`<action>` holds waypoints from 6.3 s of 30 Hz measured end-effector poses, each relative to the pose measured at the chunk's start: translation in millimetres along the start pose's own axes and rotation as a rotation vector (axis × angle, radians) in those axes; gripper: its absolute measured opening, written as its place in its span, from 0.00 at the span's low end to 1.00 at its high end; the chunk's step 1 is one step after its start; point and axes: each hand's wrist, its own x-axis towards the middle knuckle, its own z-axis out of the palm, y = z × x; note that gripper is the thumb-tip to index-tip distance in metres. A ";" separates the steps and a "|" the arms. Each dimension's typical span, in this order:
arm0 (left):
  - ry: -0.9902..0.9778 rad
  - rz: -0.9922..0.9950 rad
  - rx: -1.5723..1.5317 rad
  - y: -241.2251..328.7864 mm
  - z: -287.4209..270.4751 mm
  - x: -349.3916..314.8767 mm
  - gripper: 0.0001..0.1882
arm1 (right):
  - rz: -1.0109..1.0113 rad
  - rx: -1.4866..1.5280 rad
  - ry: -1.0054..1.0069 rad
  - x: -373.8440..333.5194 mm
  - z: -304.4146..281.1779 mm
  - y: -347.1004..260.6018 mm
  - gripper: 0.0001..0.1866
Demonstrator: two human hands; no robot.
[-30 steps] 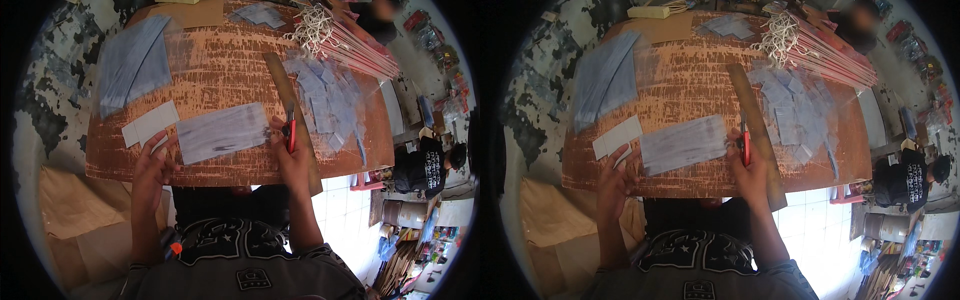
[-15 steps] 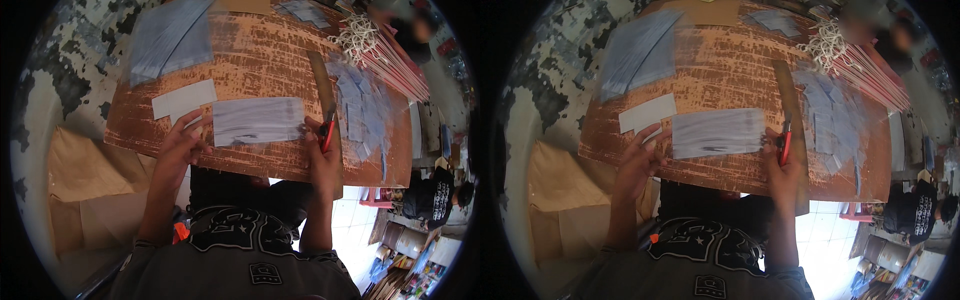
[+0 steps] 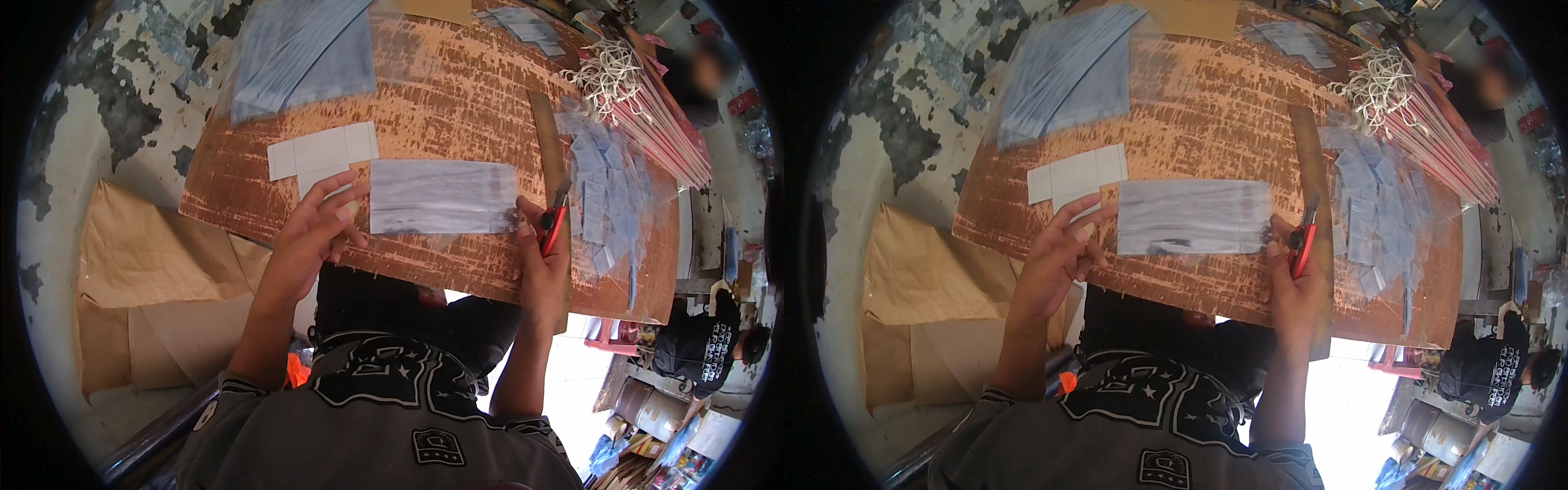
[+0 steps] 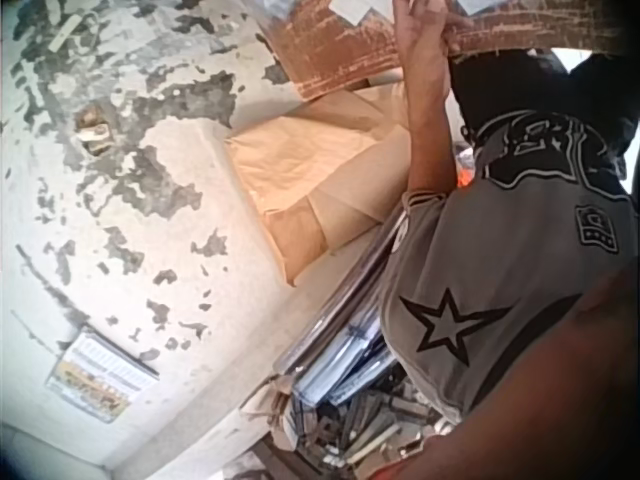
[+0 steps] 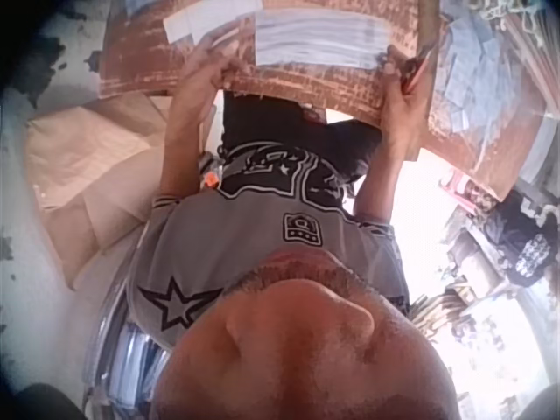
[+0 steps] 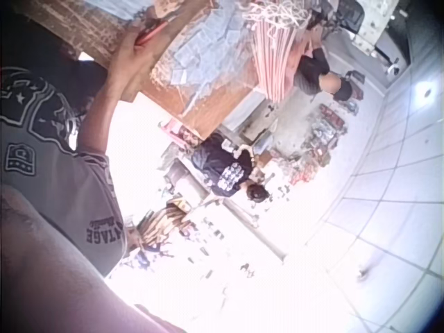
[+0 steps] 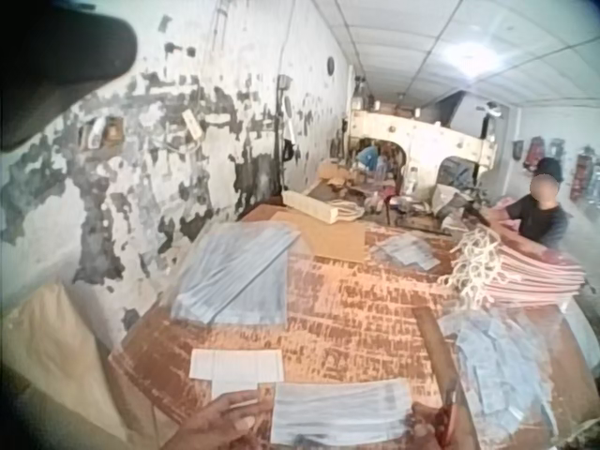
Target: The person uses a ruler and a red utility knife to cut a translucent plastic sheet on a wooden table. They measure the sheet, score it along the ruler, and then fold and snap it to separate the pieces. The person repeats this process to create multiple smaller rectangular pieces.
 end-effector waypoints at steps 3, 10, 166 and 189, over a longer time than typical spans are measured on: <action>-0.001 -0.010 -0.006 -0.4 -1.4 2.0 0.31 | 0.065 0.011 -0.004 -1.6 -0.1 -8.1 0.25; -0.009 -0.036 -0.037 0.0 -4.8 4.5 0.32 | 0.003 -0.005 0.010 1.7 -0.6 0.4 0.25; -1.074 0.137 0.485 -49.0 108.3 -28.3 0.18 | -0.456 -0.436 0.081 -35.6 -20.8 -17.5 0.17; -0.150 0.648 1.459 4.5 65.2 106.3 0.17 | -0.541 -0.546 -0.119 -45.8 38.2 -0.1 0.18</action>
